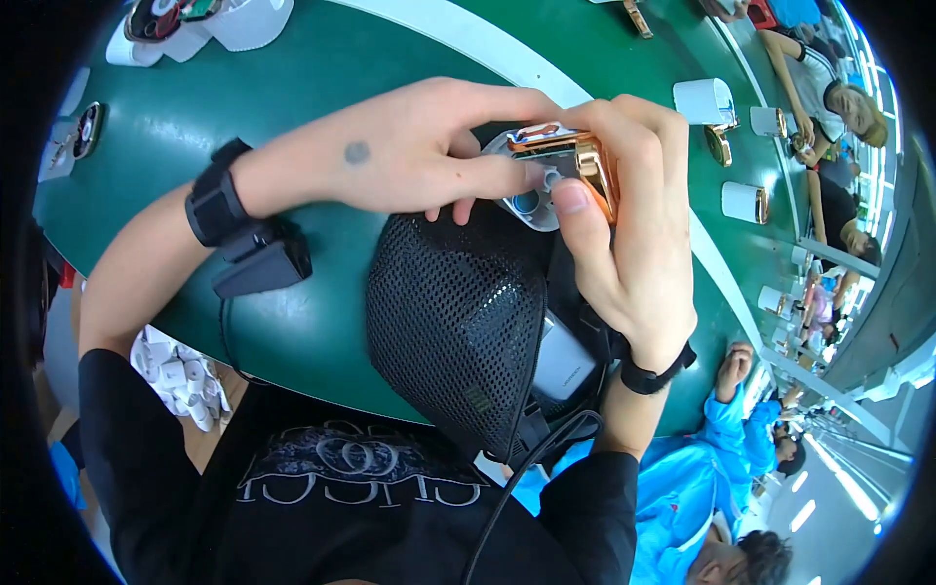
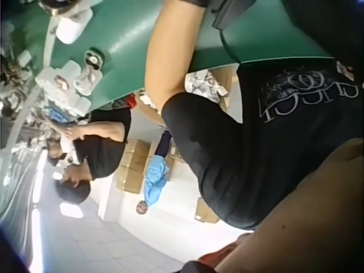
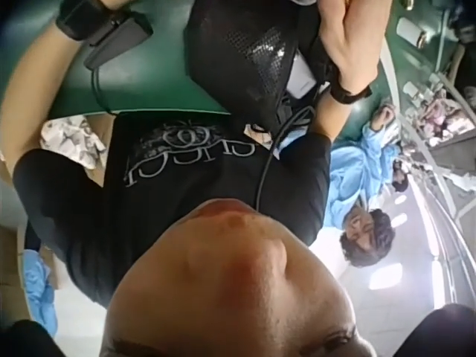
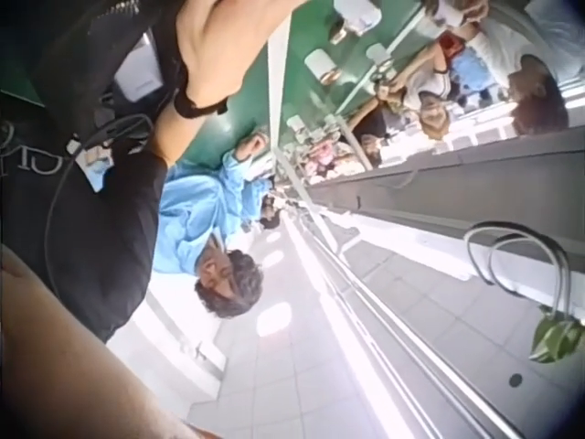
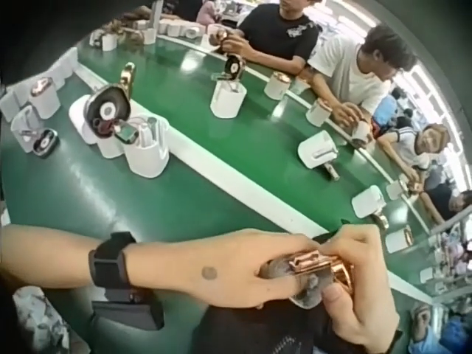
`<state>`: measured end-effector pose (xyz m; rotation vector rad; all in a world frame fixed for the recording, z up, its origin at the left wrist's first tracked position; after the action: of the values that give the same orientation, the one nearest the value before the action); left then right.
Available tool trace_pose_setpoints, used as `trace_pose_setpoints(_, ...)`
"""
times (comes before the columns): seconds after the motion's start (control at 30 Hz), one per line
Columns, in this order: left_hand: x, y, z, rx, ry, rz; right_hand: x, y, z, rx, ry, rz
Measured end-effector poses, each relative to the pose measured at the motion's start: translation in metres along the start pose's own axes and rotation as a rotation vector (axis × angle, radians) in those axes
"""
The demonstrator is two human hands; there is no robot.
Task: The person assembles a small electronic device by hand, picking up a white plastic housing and a gold-rimmed component. They fit the internal wiring into the housing, press the gold-rimmed component onto the top, and place the assembled unit back onto the green workbench before repeating the process.
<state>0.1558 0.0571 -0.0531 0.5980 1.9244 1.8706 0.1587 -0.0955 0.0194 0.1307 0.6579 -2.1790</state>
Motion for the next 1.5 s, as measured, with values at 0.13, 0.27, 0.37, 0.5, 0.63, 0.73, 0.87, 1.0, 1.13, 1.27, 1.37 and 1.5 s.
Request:
trace_pose_setpoints(0.13, 0.001, 0.001, 0.002, -0.132, -0.088, -0.120, -0.002, 0.003, 0.003, -0.005, -0.001, 0.011)
trace_pose_setpoints(0.27, -0.004, -0.001, 0.004, -0.126, -0.008, -0.133, -0.003, -0.001, 0.007, 0.040, 0.014, 0.023)
trace_pose_setpoints(0.37, -0.006, -0.001, 0.004, -0.088, -0.029, -0.124, -0.004, -0.001, 0.010, 0.072, 0.024, 0.034)
trace_pose_setpoints(0.5, -0.006, -0.006, 0.004, -0.083, -0.022, -0.159, -0.004, -0.003, 0.012, 0.154, 0.013, 0.043)
trace_pose_setpoints(0.63, -0.006, 0.001, -0.001, -0.098, 0.002, -0.180, 0.000, -0.008, 0.017, 0.218, -0.023, 0.038)
trace_pose_setpoints(0.73, -0.009, 0.010, 0.004, -0.054, -0.067, -0.114, 0.002, -0.009, 0.017, 0.201, -0.024, 0.036)
trace_pose_setpoints(0.87, -0.014, 0.019, 0.004, 0.032, -0.247, -0.030, 0.002, -0.012, 0.017, 0.228, -0.047, 0.054)
trace_pose_setpoints(1.0, -0.010, 0.016, 0.006, -0.014, -0.248, -0.075, 0.000, -0.013, 0.009, 0.265, -0.038, 0.096)
trace_pose_setpoints(1.13, -0.008, 0.013, 0.009, 0.007, -0.211, -0.136, 0.000, -0.012, 0.008, 0.241, -0.038, 0.090)
trace_pose_setpoints(1.27, -0.008, 0.016, 0.011, -0.035, -0.169, -0.257, -0.001, -0.020, 0.009, 0.345, -0.091, 0.082)
trace_pose_setpoints(1.37, -0.010, 0.015, 0.006, -0.020, -0.152, -0.285, -0.001, -0.022, 0.010, 0.351, -0.120, 0.055)
trace_pose_setpoints(1.5, -0.003, 0.003, 0.002, -0.116, -0.027, -0.131, -0.001, -0.017, -0.004, 0.283, -0.188, 0.132)
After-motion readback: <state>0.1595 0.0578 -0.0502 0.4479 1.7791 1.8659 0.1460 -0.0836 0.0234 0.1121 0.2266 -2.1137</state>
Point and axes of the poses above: each hand's wrist, its own x-axis away from the middle knuckle, its own z-axis out of the back of the hand, y = z × x, the point moved 6 cm from there along -x, towards the middle knuckle, and after that the axes turned 1 degree about -z, right-handed, at the moved point
